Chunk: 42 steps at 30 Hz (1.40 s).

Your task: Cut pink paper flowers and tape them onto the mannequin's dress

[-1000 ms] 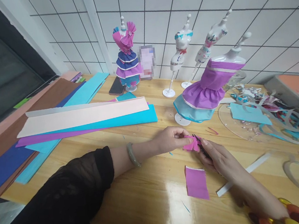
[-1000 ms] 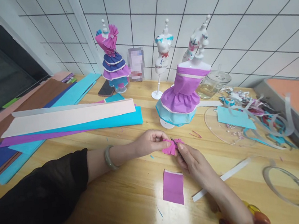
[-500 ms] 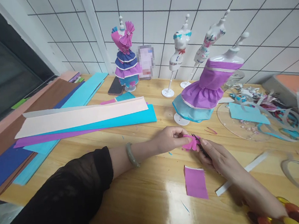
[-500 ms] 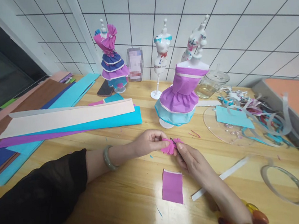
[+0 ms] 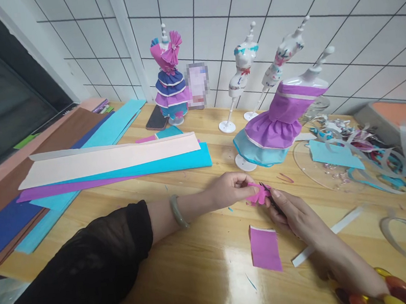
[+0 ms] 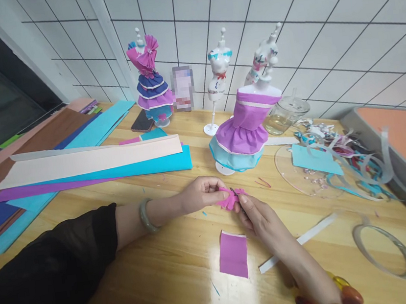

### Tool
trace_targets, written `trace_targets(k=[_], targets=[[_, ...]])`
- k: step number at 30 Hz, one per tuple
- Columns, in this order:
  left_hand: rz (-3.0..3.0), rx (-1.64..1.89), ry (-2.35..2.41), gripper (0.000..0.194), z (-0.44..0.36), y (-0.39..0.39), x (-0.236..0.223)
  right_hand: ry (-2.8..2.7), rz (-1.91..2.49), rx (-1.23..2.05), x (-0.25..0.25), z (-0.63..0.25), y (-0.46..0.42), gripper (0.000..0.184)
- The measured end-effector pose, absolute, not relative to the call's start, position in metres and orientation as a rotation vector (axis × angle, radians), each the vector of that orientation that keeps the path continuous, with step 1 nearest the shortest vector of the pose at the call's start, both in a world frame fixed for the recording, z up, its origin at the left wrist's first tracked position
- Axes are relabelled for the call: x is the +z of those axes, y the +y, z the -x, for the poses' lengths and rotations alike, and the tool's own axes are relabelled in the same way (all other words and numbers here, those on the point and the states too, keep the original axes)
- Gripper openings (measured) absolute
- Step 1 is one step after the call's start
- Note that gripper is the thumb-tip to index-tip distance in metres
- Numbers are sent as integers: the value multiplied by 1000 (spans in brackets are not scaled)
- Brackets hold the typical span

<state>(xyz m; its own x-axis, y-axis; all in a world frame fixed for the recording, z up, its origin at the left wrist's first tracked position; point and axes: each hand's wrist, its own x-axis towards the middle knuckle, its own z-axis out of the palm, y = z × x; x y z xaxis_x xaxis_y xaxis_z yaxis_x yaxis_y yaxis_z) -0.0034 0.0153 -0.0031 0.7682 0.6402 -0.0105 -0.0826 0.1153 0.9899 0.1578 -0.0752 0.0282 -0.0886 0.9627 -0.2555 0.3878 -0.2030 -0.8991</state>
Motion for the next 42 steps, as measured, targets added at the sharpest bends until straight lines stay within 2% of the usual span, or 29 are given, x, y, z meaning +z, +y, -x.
trace_targets(k=[8, 42], targets=[[-1320, 573, 469, 20, 5, 14, 6, -1467, 1617, 1298, 28, -158, -76, 39], [-1303, 564, 595, 28, 5, 13, 10, -1421, 1635, 1292, 31, -157, -77, 44]])
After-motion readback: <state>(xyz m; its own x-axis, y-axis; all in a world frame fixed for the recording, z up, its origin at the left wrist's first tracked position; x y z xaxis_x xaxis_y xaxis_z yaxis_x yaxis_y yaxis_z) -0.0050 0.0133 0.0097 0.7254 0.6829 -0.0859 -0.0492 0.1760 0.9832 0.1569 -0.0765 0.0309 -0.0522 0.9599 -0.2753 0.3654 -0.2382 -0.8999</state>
